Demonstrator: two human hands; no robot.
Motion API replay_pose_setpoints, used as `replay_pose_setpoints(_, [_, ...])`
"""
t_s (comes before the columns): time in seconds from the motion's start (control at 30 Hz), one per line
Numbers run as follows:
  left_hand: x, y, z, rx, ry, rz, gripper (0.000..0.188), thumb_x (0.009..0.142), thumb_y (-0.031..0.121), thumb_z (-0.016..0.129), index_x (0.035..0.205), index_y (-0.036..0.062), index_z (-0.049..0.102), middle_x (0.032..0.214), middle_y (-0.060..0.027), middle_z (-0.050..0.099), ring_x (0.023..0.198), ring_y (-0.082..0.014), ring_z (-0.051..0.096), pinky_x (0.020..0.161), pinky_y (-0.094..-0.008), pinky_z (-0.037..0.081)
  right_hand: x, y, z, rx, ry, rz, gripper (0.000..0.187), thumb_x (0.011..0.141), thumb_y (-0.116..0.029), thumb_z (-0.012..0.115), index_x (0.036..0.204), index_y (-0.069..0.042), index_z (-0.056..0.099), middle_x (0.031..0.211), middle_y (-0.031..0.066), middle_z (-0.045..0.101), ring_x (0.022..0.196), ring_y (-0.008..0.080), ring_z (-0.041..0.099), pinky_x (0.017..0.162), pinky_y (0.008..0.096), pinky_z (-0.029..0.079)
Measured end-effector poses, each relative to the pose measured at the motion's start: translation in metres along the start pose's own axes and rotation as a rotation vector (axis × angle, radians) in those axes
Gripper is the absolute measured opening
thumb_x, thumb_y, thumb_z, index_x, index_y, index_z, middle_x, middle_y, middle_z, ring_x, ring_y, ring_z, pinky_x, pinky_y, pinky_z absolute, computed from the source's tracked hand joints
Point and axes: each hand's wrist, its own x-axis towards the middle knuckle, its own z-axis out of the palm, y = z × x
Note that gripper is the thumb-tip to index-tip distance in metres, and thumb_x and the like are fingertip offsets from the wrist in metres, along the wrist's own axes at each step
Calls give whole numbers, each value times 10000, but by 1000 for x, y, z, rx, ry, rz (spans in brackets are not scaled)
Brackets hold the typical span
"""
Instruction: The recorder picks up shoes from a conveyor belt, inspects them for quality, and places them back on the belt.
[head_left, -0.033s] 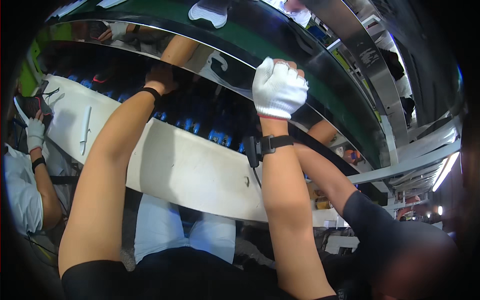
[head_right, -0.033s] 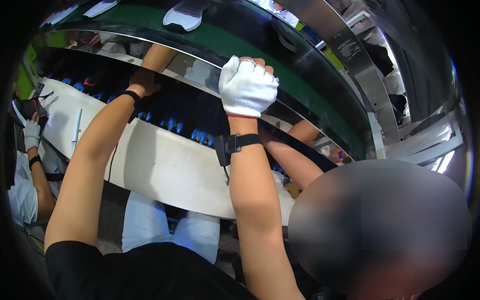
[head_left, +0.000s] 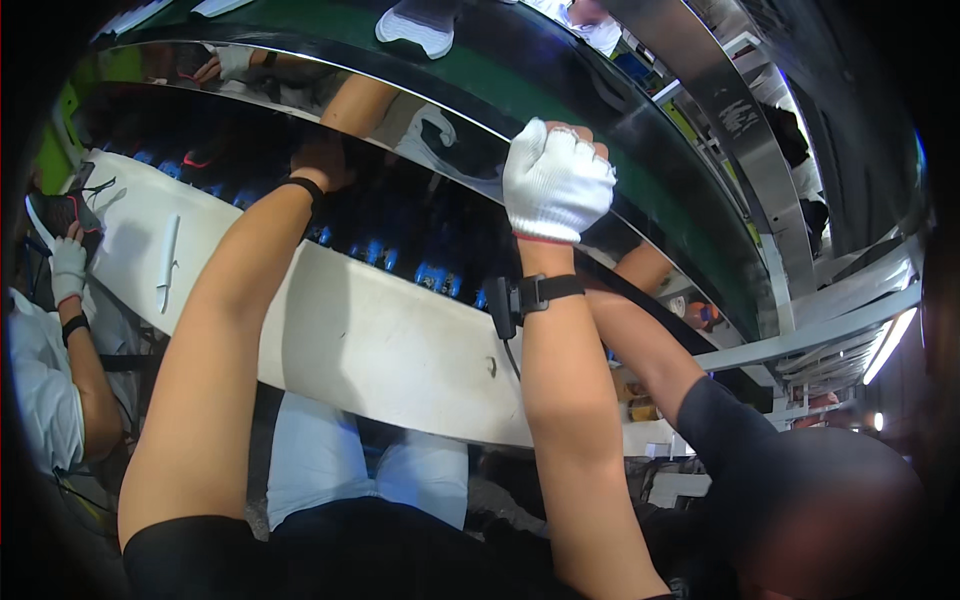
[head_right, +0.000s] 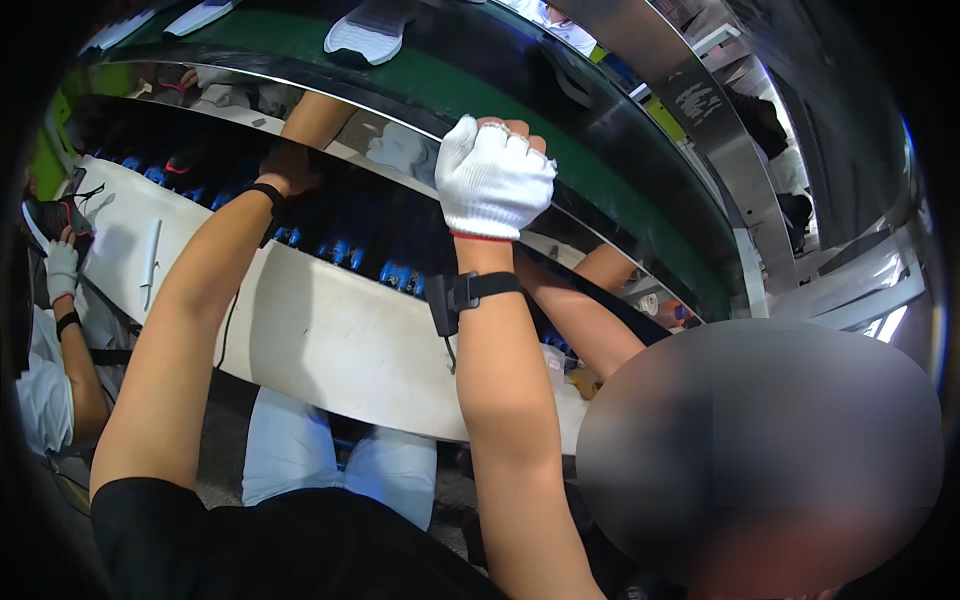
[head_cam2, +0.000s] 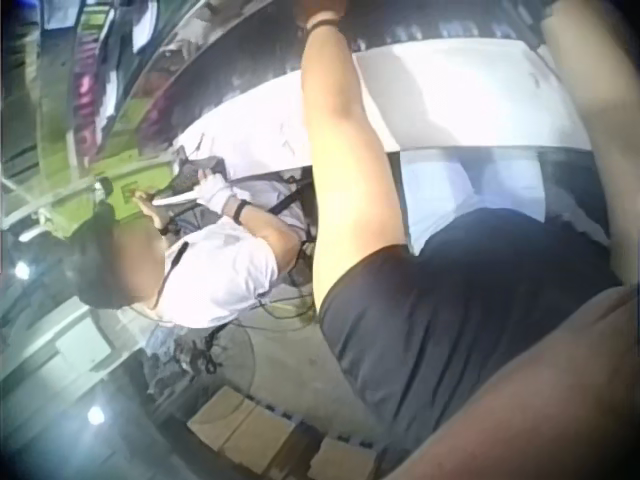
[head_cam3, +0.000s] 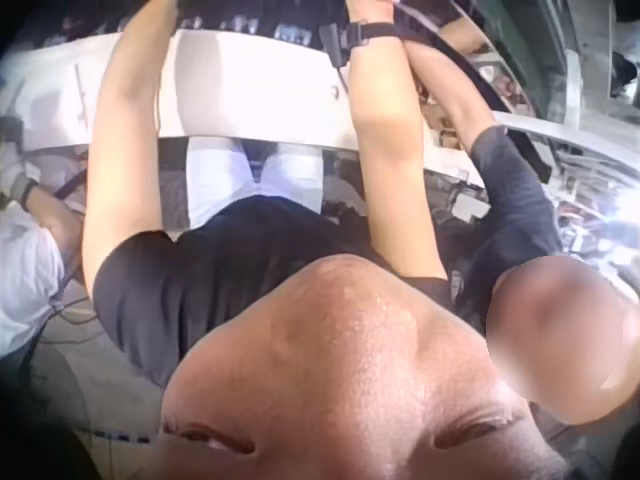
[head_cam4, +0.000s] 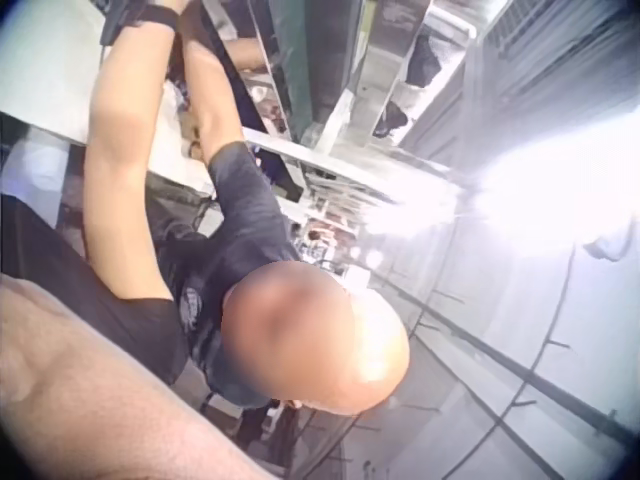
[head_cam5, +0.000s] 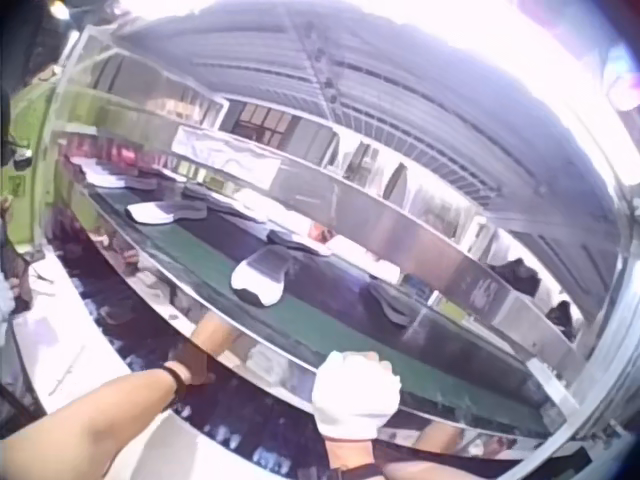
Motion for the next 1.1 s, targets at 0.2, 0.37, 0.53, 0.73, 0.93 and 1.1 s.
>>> replay_pose_setpoints(0.2, [3, -3, 30, 10, 24, -30, 845, 895, 511, 870, 1571, 153, 512, 1435, -240, 673, 1260, -423, 732, 1014, -532, 633, -1, 0, 0, 8, 11, -1, 176, 888, -259, 775, 796, -110, 758, 830, 76, 719, 728, 314, 679, 655, 466, 554])
replay_pose_setpoints(0.37, [-22, -22, -7, 67, 78, 154, 831, 881, 466, 884, 1567, 144, 542, 1318, -228, 734, 1191, -418, 754, 968, -514, 634, -1, -1, 0, 0, 12, 3, 187, 906, -265, 751, 787, -121, 750, 825, 71, 714, 739, 314, 688, 665, 475, 558])
replay_pose_setpoints(0.53, [-94, -50, -77, 0, 169, 711, 763, 738, 359, 955, 1402, 118, 668, 1203, -156, 704, 1068, -375, 736, 875, -496, 617, 0, -2, -2, -25, -5, -3, 192, 920, -284, 743, 800, -135, 742, 843, 73, 726, 750, 321, 698, 685, 479, 572])
replay_pose_setpoints(0.73, [-188, -34, -83, -62, 129, 1512, 740, 778, 357, 916, 1448, 222, 634, 1235, -103, 667, 1180, -330, 696, 1000, -457, 567, 1, -3, -7, -47, -65, -36, 187, 956, -276, 715, 855, -121, 743, 877, 78, 733, 787, 322, 698, 718, 479, 577])
replay_pose_setpoints(0.93, [-274, -36, -86, -315, 168, 1054, 625, 791, 190, 896, 1374, 119, 683, 1348, -132, 664, 1319, -360, 640, 1133, -474, 531, -3, 2, -6, -72, -93, -63, 177, 980, -279, 704, 892, -127, 724, 902, 77, 715, 829, 330, 691, 734, 494, 572])
replay_pose_setpoints(1.1, [-339, 26, -160, -794, 595, 1395, 382, 902, 149, 831, 1266, 50, 768, 1185, -170, 734, 975, -341, 759, 834, -423, 651, -6, 8, 1, -182, -44, -165, 207, 990, -274, 684, 857, -116, 692, 846, 113, 687, 776, 345, 686, 676, 502, 570])
